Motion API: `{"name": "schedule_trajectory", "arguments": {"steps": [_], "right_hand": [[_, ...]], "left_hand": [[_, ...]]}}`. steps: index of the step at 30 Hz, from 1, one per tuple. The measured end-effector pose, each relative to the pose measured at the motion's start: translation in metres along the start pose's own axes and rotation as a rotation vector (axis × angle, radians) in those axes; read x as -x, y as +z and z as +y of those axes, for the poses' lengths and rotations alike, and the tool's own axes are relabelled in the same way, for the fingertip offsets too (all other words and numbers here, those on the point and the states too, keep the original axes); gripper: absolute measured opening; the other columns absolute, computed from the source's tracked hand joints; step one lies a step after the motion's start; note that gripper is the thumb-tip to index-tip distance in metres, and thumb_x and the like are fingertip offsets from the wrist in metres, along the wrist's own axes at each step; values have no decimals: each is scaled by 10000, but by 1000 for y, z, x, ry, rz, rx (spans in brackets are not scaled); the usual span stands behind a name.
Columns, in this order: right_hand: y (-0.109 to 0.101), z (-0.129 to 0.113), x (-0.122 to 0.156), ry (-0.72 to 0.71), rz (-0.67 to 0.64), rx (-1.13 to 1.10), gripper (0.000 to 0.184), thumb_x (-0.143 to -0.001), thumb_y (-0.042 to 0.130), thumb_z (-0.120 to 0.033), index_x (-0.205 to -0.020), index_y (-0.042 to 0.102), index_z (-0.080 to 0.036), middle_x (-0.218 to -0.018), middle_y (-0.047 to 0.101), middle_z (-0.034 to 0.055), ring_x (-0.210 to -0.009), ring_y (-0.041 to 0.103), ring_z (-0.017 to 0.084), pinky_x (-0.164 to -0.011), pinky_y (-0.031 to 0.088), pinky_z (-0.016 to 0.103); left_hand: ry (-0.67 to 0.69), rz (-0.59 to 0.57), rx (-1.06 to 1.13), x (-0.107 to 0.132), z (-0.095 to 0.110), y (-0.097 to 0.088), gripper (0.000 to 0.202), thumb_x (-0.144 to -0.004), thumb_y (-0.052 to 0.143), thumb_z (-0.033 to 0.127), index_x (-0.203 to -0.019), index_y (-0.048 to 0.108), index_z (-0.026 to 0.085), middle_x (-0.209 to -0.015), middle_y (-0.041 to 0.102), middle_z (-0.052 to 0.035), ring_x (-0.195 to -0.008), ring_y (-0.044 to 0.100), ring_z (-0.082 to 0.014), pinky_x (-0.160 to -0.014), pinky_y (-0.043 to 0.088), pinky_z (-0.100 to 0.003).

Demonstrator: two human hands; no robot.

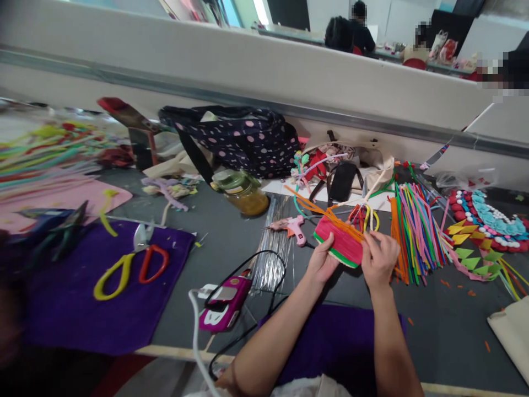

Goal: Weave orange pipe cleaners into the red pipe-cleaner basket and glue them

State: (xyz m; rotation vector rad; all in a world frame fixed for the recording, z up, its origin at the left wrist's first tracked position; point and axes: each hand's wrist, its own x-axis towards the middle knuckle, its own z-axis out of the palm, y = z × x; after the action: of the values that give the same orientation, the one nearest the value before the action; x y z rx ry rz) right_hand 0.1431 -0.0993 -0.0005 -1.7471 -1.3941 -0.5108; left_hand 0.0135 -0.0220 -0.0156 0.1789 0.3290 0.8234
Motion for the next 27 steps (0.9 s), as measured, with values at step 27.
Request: {"name": "schedule_trajectory", "arguments": {"steps": [27], "right_hand": [[15, -4, 4, 1234, 192, -1073, 358, -651, 780, -454, -774, 660, -139, -700, 716, 38, -621, 686, 195, -621, 579, 344]], "left_hand": [[134, 105, -99, -1, -14, -2, 480, -690, 786, 209, -1141, 622, 185, -1103, 712, -75, -1079, 643, -232, -1060, 403, -401]]}}
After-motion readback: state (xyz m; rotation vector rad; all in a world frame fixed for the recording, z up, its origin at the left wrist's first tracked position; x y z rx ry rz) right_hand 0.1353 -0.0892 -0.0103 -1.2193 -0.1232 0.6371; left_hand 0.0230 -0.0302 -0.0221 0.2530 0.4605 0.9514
